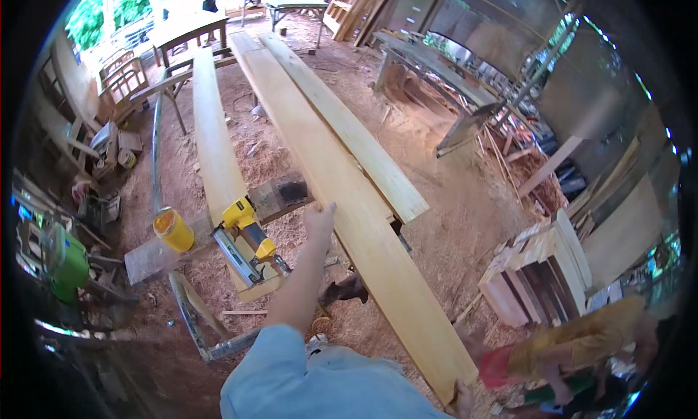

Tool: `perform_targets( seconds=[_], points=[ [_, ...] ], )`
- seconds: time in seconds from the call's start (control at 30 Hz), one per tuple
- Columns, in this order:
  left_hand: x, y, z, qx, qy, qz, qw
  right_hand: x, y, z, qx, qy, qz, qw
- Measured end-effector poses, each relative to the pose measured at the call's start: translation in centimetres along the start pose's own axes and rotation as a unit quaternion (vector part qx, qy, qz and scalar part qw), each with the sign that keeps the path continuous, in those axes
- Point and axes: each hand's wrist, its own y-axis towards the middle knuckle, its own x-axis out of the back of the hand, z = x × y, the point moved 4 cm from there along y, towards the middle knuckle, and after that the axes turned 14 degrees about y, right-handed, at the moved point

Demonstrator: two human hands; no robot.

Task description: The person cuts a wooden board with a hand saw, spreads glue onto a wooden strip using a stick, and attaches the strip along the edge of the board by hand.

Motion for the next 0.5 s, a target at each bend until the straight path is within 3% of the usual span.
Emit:
perform_targets(
  seconds=[0.1,0.13,0.23,0.3,0.37,0.5],
  points=[
    [0.1,8.3,-1.1,0.023,0.121,-0.083,0.989,-1.7,6.0,-2.2,-0.058,-0.010,0.070,0.996],
    [-0.6,10.5,-0.4,0.031,0.101,-0.094,0.990,-1.5,9.4,-2.6,-0.080,-0.015,0.110,0.991],
    [-1.5,14.4,-0.8,0.050,0.131,-0.149,0.979,-10.5,9.8,-1.7,-0.009,-0.078,0.204,0.976],
    [-2.3,14.4,-2.0,0.011,0.198,-0.087,0.976,-14.2,12.5,-2.6,-0.033,-0.076,0.196,0.977],
    [-3.2,14.0,-2.5,-0.055,0.140,-0.017,0.988,-18.0,14.1,-3.6,-0.059,-0.089,0.168,0.980],
    [-3.6,17.3,-2.8,-0.015,0.213,-0.054,0.975,-22.1,17.3,-5.5,-0.085,-0.107,0.212,0.968]
  ],
)
